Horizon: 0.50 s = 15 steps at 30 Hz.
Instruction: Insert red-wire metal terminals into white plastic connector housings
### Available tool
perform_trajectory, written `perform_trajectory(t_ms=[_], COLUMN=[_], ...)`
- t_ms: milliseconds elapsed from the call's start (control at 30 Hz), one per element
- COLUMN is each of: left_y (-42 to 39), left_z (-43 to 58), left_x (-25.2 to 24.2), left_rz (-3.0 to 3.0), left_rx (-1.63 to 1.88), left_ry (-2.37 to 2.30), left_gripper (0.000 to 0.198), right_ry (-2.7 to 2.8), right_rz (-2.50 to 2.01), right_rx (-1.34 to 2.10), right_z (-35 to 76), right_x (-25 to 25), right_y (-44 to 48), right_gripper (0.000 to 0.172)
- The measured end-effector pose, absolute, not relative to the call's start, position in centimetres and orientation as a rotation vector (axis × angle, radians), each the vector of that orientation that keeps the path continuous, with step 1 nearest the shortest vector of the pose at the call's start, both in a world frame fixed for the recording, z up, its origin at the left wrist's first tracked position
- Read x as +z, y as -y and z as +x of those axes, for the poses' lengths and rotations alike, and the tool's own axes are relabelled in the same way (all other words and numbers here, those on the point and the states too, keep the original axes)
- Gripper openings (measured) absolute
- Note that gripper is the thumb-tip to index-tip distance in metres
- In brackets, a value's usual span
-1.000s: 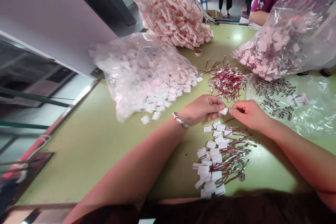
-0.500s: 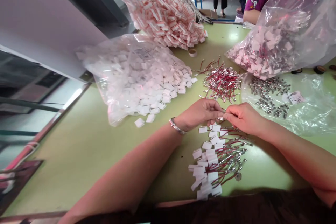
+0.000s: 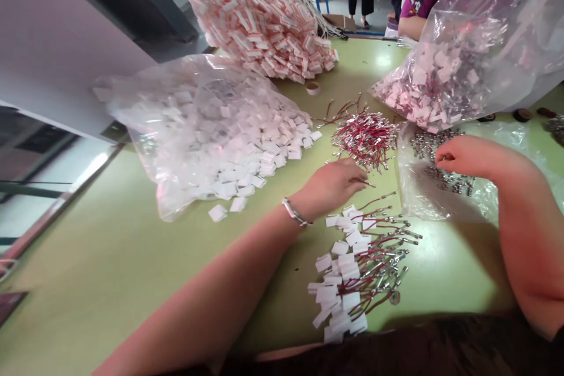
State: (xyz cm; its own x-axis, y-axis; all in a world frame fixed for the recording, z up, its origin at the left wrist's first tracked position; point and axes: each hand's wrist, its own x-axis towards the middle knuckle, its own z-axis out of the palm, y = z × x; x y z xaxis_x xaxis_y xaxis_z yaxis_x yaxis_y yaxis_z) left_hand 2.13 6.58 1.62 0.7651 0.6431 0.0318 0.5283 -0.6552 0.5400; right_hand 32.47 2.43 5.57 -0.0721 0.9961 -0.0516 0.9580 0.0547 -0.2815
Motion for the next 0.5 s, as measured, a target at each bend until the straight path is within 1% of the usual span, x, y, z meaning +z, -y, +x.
perform_trajectory(t_ms=[67, 100, 167, 233, 367, 433, 500], left_y=[-6.1, -6.0, -5.8, -6.0, -6.9, -7.4, -7.7], left_z=[3.1, 3.4, 3.7, 3.4, 2.0, 1.4, 1.1], left_x=[0.5, 0.1, -0.4, -0.2, 1.2, 1.7, 1.9], left_rz=[2.573, 2.608, 2.626, 2.578, 2.254, 1.966, 1.695], left_rx=[0.211, 0.18, 0.218, 0.405, 0.944, 1.073, 1.097], left_ry=[-0.895, -0.916, -0.944, -0.934, -0.994, -1.065, -1.083], left_gripper=[0.02, 0.022, 0.023, 0.019, 0.009, 0.006, 0.005], right_ry=[2.416, 2.501, 2.531, 2.542, 2.582, 2.585, 2.592], right_rz=[-2.102, -2.147, -2.224, -2.22, -2.135, -2.163, -2.216], right_rx=[0.537, 0.565, 0.465, 0.348, 0.334, 0.396, 0.441], right_z=[31.5, 30.8, 29.5, 28.9, 29.3, 29.5, 29.1], right_x=[5.3, 5.2, 4.7, 4.2, 3.4, 3.5, 3.8], right_y=[-2.5, -2.6, -2.8, -3.0, -3.7, -3.9, -3.8], right_gripper=[0.014, 0.012, 0.015, 0.018, 0.012, 0.009, 0.01])
